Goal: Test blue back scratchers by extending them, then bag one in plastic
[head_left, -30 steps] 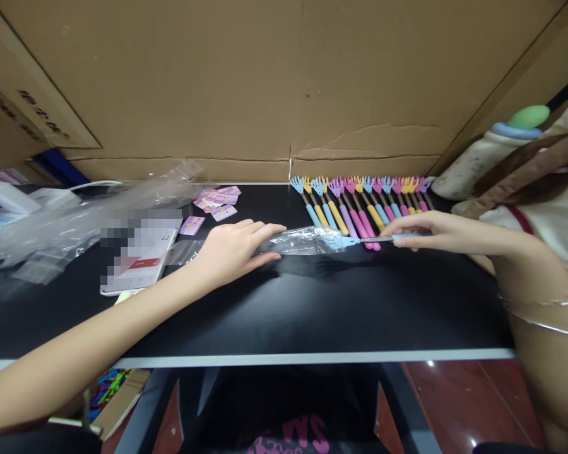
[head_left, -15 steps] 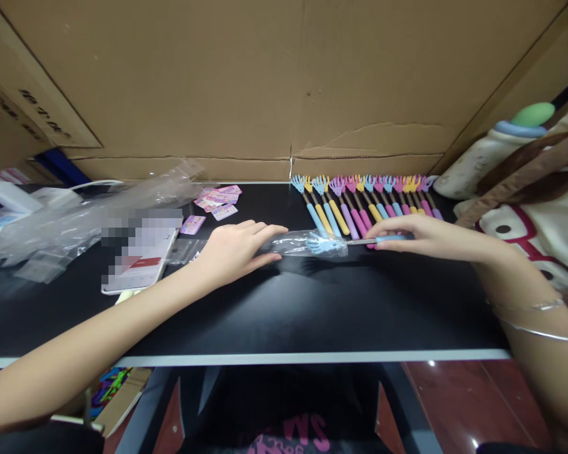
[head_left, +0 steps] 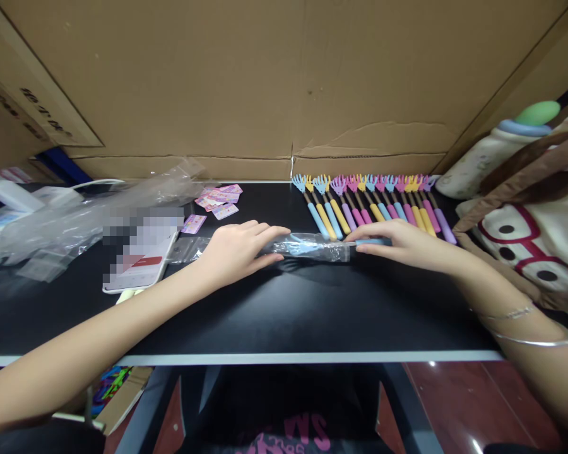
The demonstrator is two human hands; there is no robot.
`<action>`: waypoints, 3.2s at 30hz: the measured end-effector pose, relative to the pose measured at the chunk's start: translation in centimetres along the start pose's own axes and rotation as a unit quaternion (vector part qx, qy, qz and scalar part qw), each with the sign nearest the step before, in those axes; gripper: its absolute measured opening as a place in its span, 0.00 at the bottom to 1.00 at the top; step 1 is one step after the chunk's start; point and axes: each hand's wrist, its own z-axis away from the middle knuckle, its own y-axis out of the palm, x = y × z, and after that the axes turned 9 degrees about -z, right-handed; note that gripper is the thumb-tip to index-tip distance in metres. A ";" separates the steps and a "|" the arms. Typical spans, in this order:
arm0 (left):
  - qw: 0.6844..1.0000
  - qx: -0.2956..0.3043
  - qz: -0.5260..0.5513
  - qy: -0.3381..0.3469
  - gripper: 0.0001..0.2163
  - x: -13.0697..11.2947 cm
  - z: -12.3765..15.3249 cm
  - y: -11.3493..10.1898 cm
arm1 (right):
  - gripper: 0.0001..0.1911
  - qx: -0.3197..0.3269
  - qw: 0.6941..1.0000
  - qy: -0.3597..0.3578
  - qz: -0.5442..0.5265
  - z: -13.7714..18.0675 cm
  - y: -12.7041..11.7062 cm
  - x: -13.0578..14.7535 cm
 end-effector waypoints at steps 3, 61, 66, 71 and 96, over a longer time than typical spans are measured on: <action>1.000 -0.004 0.001 0.002 0.18 0.0 0.0 0.1 | 0.17 -0.003 1.000 -0.008 -0.003 -0.2 0.7 0.3; 0.985 -0.064 0.150 0.061 0.13 1.3 -0.7 1.0 | 0.20 -0.068 0.989 0.025 -0.125 -0.8 2.4 0.2; 0.984 -0.062 0.144 0.084 0.13 0.5 -0.7 1.0 | 0.20 -0.077 0.983 0.041 -0.161 -1.2 3.8 1.2; 0.987 -0.058 0.108 0.099 0.16 -0.3 -0.5 0.8 | 0.19 -0.075 0.975 0.042 -0.205 -1.5 4.3 1.9; 0.998 -0.035 0.021 0.048 0.13 0.9 -0.3 0.2 | 0.16 -0.021 0.868 0.074 -0.491 -1.0 5.0 1.7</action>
